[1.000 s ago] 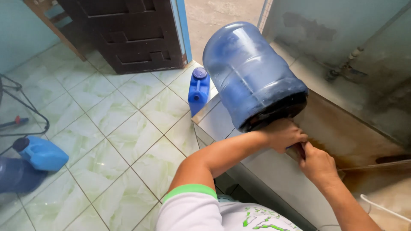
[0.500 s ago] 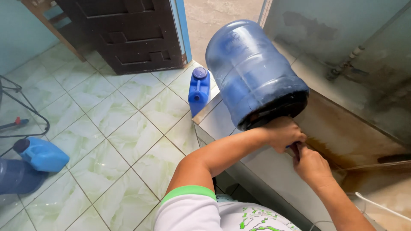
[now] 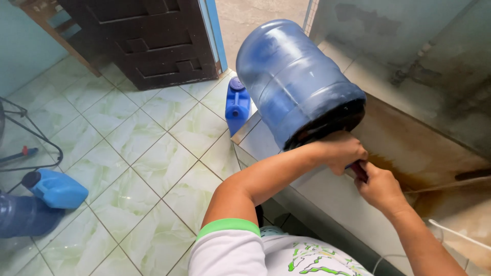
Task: Cleaning and scrubbing a large blue water carboy inside and out.
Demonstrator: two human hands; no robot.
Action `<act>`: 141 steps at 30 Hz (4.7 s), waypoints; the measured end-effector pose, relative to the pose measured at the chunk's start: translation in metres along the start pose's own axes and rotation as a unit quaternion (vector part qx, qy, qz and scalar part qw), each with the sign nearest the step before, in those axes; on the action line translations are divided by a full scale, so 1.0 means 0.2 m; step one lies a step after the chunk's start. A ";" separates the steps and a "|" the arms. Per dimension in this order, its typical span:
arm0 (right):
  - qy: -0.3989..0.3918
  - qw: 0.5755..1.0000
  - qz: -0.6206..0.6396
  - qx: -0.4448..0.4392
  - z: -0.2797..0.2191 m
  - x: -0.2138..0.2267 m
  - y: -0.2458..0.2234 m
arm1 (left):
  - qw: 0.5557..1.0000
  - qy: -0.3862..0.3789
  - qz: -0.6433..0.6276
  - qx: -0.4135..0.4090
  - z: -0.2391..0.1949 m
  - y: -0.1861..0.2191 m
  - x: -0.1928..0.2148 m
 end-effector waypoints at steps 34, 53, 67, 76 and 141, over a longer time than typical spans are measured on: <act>0.004 0.984 0.159 -0.085 -0.02 -0.08 0.05 | 0.995 0.082 0.048 -0.025 -0.05 -0.02 0.02; -0.005 0.951 0.272 -0.146 0.01 -0.25 0.09 | 0.993 0.100 0.058 -0.024 -0.03 -0.08 -0.02; -0.162 0.960 0.149 -0.173 -0.44 -0.40 0.73 | 0.986 0.099 0.132 -0.035 -0.09 -0.07 -0.24; -0.166 0.950 0.179 -0.192 -0.56 -0.81 0.78 | 0.987 0.135 0.075 -0.035 -0.22 -0.09 -0.07; 0.038 0.968 0.088 -0.230 -0.66 -0.32 0.40 | 0.986 0.053 0.140 0.076 -0.11 -0.15 -0.12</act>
Point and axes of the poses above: each hand's wrist, its own z-axis towards the middle knuckle, its own x-axis out of the back of the hand, y = z × x, the point moved 7 cm from there along z, towards the middle knuckle, and after that the axes turned 12 degrees about y, right-handed, at the moved point
